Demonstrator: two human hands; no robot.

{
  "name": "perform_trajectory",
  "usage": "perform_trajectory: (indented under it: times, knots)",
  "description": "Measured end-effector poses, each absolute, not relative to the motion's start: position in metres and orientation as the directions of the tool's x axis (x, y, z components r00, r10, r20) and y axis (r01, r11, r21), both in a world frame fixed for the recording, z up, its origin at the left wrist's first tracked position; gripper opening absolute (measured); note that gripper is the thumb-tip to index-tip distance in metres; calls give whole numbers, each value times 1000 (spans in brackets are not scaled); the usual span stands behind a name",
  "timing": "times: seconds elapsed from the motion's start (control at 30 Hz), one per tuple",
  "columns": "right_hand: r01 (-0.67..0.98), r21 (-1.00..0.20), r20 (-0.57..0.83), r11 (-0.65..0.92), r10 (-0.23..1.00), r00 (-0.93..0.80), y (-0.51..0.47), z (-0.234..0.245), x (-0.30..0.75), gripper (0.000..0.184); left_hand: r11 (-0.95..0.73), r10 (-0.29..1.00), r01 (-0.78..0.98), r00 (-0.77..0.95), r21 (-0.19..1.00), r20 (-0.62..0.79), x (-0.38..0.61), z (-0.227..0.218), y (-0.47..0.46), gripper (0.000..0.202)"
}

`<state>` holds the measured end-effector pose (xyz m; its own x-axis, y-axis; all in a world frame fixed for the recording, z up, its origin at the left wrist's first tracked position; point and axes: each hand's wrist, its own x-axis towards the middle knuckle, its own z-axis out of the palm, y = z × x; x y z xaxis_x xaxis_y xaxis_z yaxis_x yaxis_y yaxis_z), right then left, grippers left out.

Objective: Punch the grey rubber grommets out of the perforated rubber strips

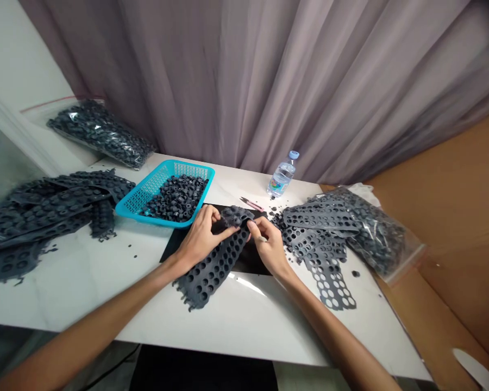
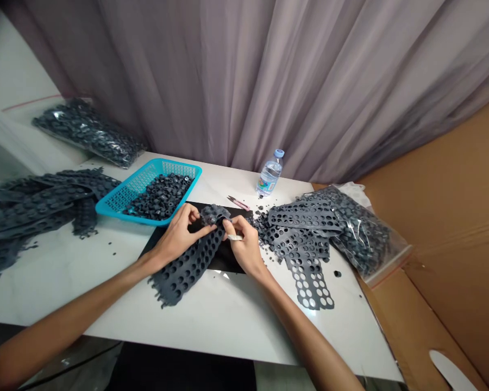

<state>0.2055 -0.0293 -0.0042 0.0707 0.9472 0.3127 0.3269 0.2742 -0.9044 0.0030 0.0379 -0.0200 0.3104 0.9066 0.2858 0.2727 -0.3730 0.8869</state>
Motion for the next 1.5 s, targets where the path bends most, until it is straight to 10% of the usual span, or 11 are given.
perform_trajectory:
  times: [0.13, 0.27, 0.47, 0.73, 0.97, 1.13, 1.5]
  knots:
    - [365, -890, 342, 274, 929, 138, -30, -5, 201, 32, -516, 850, 433, 366, 739, 379, 9, -11, 13, 32]
    - [507, -803, 384, 314, 922, 37, -33, -2, 198, 29, -535, 781, 366, 559, 761, 280, 15, -4, -1, 68]
    - [583, -663, 449, 469, 873, -192, -40, 8, 199, 32, -118, 876, -128, 453, 985, 164, 22, 2, 8, 68]
    - [527, -823, 373, 214, 902, 217, -44, -1, 207, 46, 328, 795, -365, 605, 872, -46, 14, 27, 25, 74]
    - [584, -798, 212, 147, 976, 44, -39, -10, 214, 46, -246, 770, -10, 606, 969, 201, 8, -20, 52, 56]
    - [742, -634, 290, 218, 956, -32, -29, -19, 224, 59, -710, 610, 309, 718, 632, 334, 2, -25, 55, 65]
    - [841, -419, 424, 341, 893, -150, -4, -33, 232, 57, -688, 708, 494, 620, 532, 338, 17, -45, 75, 81]
